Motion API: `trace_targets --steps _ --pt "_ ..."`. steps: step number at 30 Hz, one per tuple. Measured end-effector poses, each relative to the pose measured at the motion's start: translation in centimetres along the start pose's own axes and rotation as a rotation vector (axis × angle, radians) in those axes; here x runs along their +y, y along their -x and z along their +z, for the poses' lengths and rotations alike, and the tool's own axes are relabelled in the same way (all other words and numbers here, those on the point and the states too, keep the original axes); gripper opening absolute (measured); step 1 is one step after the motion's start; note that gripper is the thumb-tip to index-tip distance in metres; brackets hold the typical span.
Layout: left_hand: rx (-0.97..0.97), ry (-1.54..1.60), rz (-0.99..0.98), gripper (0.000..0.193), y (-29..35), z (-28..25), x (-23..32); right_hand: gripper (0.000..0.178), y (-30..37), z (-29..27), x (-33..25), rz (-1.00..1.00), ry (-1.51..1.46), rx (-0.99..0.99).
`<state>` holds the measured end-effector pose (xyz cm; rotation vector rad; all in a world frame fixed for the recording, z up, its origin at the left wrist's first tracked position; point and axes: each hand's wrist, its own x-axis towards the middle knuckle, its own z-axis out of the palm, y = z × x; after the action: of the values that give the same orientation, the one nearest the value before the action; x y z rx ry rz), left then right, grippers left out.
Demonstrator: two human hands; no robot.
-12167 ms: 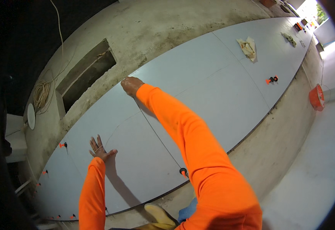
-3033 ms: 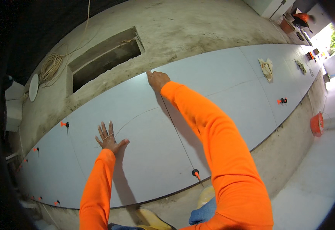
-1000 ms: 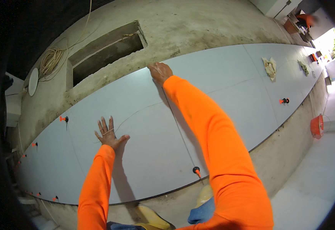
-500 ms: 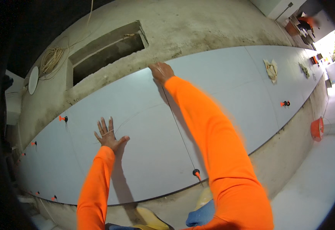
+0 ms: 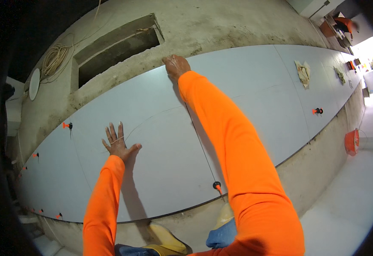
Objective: The person installs large white floor tiles by placing them on the ground and securing them with orange tile leveling clips and wedges. They repeatedly insert the clips into the tile edges and tap the wedges to tighten the leveling system, ensuring the tiles remain flush and aligned.
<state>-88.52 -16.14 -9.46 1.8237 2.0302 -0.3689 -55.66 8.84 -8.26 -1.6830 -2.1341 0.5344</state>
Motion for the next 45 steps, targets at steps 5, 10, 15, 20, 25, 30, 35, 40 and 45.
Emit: trace_targets --steps 5,10,15,20,25,30,35,40,45 --pt "0.011 0.011 0.026 0.145 0.0 0.0 -0.1 0.038 -0.5 -0.6 -0.8 0.019 0.13 -0.045" --pt "0.016 0.018 0.021 0.144 0.1 0.0 0.0 0.018 -0.8 -0.6 -0.5 -0.051 0.143 -0.035" --pt "0.006 -0.004 0.008 0.146 -0.1 -0.2 0.1 0.016 -1.6 -0.9 -0.1 -0.101 0.204 -0.128" --pt "-0.015 -0.004 0.012 0.147 0.0 -0.2 0.1 0.015 -1.9 -1.0 0.6 -0.182 0.304 -0.124" --pt "-0.022 0.0 0.021 0.149 -0.2 0.0 -0.1 0.015 -4.0 0.0 1.2 -0.146 0.299 -0.118" --pt "-0.053 -0.007 0.02 0.152 -0.5 0.1 -0.6 0.021 -6.8 -1.1 1.9 -0.08 0.134 -0.055" --pt "-0.047 0.025 0.034 0.151 -0.7 0.2 -1.0 0.029 -5.4 -5.1 3.5 0.251 -0.56 -0.04" --pt "-0.039 -0.025 0.009 0.15 -1.1 1.2 -1.5 0.037 4.9 -9.9 9.9 0.391 -0.827 -0.105" --pt "0.025 -0.045 0.032 0.147 -1.8 2.4 -2.3 0.031 20.9 -15.9 16.7 0.507 -0.638 0.104"
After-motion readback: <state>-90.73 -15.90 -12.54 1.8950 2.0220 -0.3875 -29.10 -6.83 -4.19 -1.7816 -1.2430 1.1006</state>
